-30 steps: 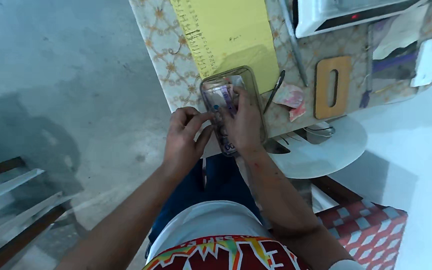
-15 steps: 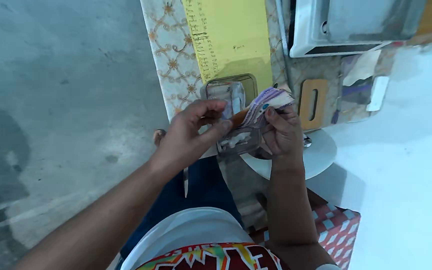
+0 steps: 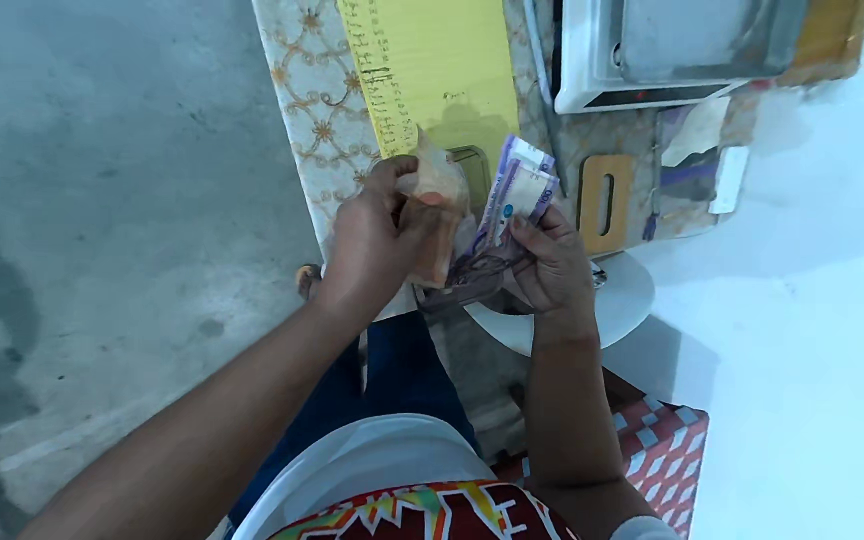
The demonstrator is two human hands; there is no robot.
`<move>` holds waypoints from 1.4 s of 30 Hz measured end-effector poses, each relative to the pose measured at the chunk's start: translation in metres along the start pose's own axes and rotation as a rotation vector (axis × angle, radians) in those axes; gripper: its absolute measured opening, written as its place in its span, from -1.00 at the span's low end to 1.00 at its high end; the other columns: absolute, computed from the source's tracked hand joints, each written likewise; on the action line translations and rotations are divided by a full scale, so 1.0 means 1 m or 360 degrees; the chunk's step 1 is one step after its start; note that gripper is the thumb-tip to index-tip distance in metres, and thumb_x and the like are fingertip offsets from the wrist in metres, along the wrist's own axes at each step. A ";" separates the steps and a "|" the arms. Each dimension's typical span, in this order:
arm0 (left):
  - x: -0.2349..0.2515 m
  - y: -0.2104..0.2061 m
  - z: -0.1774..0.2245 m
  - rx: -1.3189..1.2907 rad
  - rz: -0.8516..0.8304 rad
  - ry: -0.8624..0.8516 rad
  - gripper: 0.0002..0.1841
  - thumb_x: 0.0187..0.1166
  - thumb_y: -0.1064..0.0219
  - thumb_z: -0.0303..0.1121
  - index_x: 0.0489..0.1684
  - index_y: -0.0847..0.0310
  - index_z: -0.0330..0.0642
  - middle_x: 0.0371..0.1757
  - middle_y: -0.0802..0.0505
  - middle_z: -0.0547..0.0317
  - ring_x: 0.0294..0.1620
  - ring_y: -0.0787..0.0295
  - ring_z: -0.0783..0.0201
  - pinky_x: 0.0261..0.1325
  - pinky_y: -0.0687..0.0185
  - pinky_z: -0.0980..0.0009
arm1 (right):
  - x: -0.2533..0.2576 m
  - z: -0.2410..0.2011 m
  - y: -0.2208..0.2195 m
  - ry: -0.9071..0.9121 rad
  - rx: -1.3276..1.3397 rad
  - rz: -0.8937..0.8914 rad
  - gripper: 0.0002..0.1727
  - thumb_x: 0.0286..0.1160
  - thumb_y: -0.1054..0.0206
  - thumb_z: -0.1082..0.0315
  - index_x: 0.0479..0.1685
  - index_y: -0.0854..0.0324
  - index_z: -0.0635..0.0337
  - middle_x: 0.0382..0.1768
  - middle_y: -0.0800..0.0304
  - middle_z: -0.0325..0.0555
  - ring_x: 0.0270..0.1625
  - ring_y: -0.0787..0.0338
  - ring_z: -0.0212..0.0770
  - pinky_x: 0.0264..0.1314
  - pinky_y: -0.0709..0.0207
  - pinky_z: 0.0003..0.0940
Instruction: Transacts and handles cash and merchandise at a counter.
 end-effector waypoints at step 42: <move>-0.022 -0.015 0.010 -0.1248 0.0145 0.0245 -0.87 0.55 -0.46 -0.45 -0.05 -0.78 -0.24 -0.18 -0.93 0.14 -0.18 -0.90 0.30 -0.02 -0.88 0.30 | -0.019 -0.027 -0.046 0.0578 -0.0902 0.0030 -0.86 0.56 -0.46 0.27 -0.11 -0.67 0.11 -0.32 -0.75 -0.28 -0.36 -0.72 -0.48 -0.30 -0.67 -0.57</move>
Point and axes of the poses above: each hand's wrist, its own x-axis towards the middle knuckle, its own y-axis out of the back of the hand, z = x × y, the point moved 6 cm from there along x, towards the middle knuckle
